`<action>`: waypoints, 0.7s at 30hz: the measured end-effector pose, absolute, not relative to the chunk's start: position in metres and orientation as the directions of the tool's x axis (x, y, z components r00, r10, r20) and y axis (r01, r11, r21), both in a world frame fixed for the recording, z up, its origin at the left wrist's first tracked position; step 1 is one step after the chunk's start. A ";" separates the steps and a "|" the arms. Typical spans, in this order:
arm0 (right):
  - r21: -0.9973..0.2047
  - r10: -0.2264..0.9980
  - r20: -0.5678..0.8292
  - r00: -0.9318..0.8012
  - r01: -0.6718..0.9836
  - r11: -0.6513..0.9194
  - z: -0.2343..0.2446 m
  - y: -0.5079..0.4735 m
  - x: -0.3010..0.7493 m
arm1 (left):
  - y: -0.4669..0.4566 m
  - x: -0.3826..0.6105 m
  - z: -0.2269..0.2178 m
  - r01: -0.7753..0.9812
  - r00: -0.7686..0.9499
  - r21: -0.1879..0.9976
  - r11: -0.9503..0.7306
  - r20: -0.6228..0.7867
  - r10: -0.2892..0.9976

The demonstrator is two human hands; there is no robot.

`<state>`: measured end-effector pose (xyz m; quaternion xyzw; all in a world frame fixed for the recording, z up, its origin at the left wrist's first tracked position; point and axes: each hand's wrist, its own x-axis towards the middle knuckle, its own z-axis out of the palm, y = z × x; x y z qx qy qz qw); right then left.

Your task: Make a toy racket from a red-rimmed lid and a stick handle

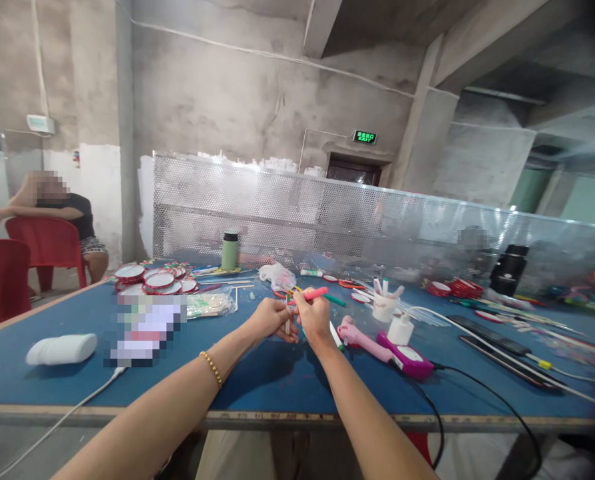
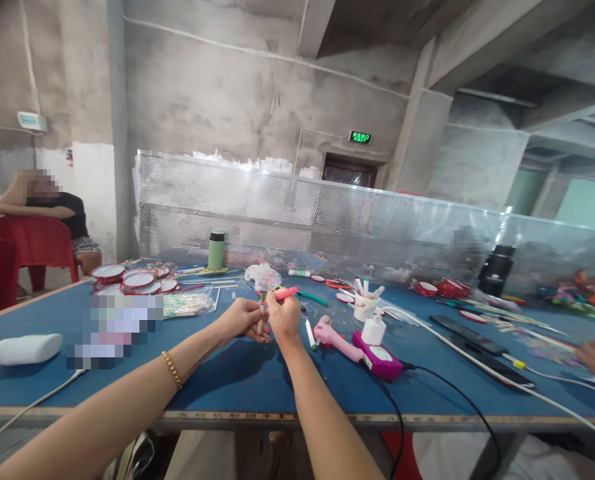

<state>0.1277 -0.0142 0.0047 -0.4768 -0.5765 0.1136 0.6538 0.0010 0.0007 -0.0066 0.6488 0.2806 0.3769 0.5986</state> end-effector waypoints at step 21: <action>-0.771 0.713 0.628 0.311 0.374 0.516 0.005 -0.015 0.127 | 0.001 0.000 -0.007 -0.099 0.571 0.988 -0.122 0.157 0.806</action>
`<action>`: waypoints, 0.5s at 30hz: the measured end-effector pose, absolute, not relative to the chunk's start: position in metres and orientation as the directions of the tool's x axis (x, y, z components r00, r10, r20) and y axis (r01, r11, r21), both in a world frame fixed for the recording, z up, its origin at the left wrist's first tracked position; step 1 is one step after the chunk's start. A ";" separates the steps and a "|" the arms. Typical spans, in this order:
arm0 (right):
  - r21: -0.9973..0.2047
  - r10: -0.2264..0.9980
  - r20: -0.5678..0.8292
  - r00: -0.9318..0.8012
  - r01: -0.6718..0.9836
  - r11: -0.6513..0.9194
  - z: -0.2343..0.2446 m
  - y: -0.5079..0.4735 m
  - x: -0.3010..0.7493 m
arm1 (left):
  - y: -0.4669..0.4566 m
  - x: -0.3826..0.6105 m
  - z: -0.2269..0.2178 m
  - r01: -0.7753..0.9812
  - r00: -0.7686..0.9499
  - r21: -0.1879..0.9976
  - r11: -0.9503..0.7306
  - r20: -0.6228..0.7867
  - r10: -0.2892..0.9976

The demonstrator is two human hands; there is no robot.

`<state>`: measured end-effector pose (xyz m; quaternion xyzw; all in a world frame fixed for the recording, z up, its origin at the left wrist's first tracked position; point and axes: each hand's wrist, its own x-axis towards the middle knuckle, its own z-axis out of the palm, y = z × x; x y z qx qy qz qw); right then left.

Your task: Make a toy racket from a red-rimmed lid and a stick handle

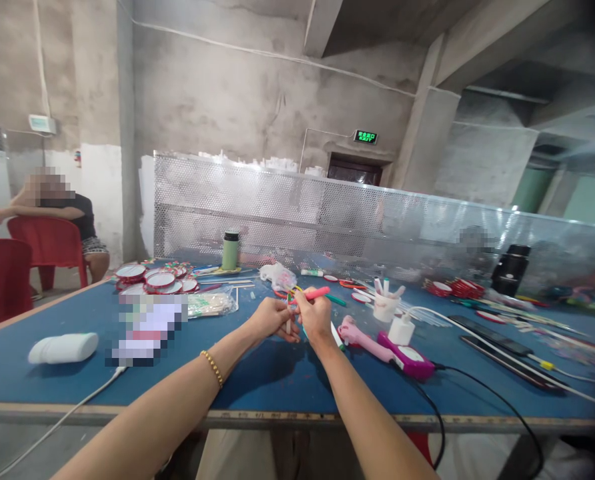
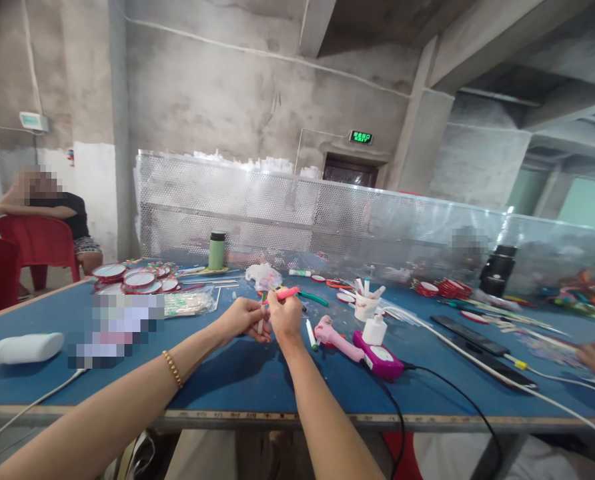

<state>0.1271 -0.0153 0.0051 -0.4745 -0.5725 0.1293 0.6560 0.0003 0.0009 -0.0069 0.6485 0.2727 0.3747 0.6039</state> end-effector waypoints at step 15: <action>-0.757 0.708 0.641 0.295 0.394 0.521 0.006 -0.016 0.127 | 0.000 0.002 -0.005 -0.087 0.558 0.990 -0.108 0.138 0.818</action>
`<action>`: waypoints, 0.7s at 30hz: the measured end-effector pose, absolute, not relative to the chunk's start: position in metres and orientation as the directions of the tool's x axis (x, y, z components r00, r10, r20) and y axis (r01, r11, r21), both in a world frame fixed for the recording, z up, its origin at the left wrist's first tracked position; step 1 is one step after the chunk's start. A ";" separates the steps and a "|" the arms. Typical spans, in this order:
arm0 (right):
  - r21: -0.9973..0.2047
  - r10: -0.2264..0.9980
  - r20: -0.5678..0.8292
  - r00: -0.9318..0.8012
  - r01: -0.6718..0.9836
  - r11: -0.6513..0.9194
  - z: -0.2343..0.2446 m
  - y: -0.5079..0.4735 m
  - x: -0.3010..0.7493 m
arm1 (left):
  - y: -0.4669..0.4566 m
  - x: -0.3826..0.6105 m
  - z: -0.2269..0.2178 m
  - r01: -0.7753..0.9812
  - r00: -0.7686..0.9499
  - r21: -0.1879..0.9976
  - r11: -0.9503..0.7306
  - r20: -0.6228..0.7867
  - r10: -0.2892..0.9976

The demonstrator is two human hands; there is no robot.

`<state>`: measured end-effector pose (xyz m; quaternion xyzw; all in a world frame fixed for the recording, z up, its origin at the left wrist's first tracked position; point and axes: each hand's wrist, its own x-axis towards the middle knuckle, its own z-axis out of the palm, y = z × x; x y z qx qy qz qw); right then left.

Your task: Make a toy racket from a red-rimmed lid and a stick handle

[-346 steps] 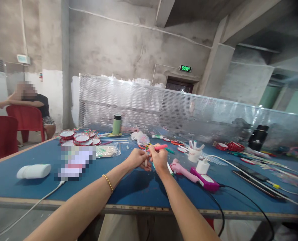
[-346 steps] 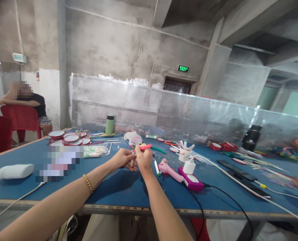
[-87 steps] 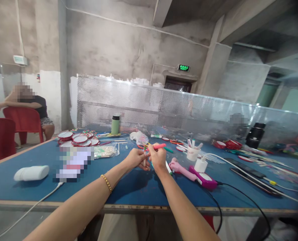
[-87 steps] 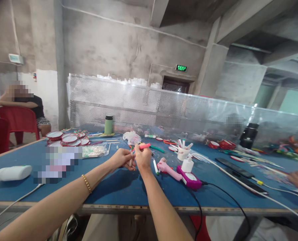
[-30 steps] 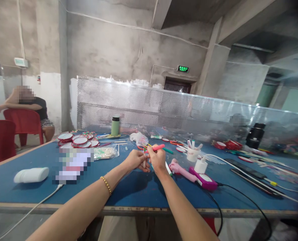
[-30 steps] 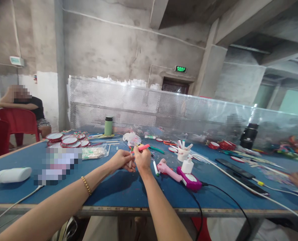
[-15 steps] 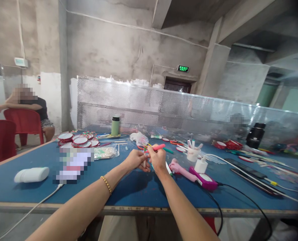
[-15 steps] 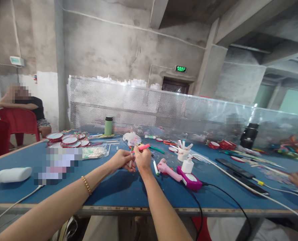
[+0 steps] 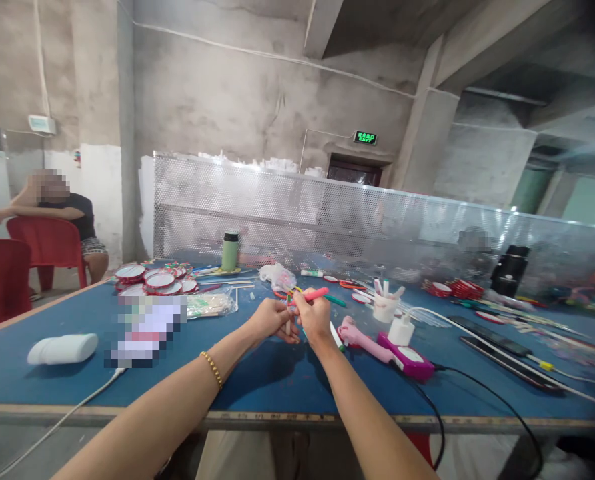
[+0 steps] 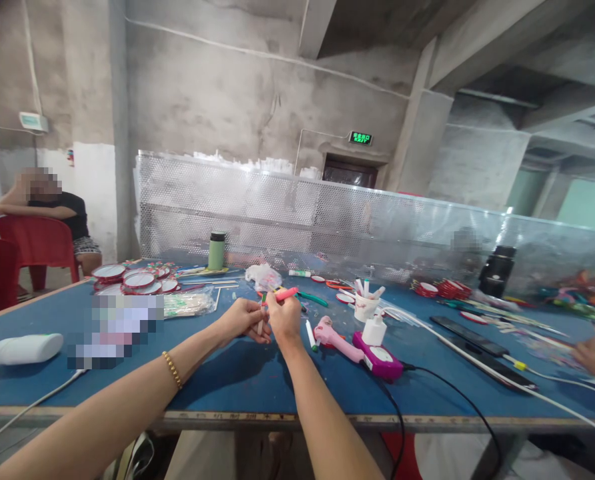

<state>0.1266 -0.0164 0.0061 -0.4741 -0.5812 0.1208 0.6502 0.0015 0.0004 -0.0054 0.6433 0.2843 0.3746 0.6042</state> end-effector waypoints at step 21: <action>-0.769 0.716 0.627 0.308 0.392 0.505 0.006 -0.016 0.126 | 0.002 0.002 -0.007 -0.083 0.556 0.992 -0.098 0.128 0.821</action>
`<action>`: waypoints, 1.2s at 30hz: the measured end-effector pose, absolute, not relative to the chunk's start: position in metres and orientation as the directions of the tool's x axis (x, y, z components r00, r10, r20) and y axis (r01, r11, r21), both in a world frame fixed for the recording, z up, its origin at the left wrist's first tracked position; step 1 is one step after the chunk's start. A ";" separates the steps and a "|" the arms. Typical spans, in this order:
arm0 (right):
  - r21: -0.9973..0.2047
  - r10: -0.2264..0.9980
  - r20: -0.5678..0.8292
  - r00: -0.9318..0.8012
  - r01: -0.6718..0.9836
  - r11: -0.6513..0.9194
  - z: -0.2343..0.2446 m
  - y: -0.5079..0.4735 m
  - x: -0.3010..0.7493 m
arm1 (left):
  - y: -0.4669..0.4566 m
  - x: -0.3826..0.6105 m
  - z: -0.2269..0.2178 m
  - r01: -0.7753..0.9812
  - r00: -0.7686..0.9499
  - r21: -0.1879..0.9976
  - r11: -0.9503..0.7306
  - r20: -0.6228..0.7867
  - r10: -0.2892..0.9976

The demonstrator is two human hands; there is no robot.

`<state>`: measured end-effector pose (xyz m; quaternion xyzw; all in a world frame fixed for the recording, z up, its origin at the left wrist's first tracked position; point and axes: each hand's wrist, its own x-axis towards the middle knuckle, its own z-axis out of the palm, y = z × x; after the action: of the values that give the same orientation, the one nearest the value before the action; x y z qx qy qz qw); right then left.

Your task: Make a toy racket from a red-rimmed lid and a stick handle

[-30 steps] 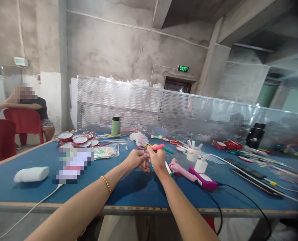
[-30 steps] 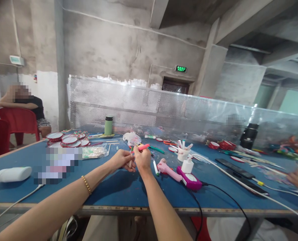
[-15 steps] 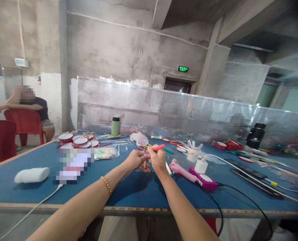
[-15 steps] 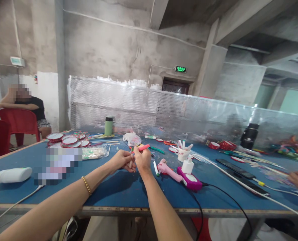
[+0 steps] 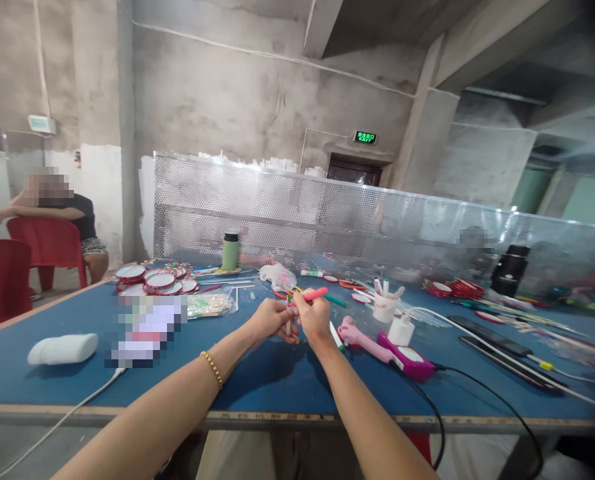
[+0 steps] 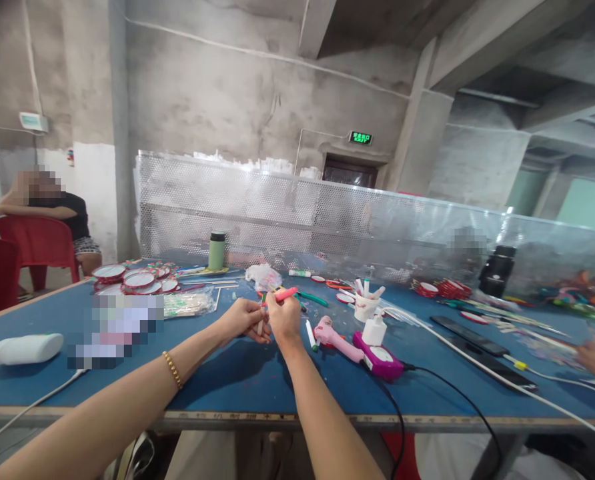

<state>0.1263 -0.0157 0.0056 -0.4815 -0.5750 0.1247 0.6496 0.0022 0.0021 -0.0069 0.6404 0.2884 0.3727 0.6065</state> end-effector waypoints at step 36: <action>-0.779 0.709 0.619 0.338 0.376 0.501 0.005 -0.015 0.127 | 0.000 0.001 -0.007 -0.096 0.562 0.990 -0.107 0.143 0.815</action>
<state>0.1267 -0.0151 0.0049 -0.4834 -0.5614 0.1261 0.6598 0.0007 -0.0002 -0.0066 0.6425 0.2795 0.3754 0.6067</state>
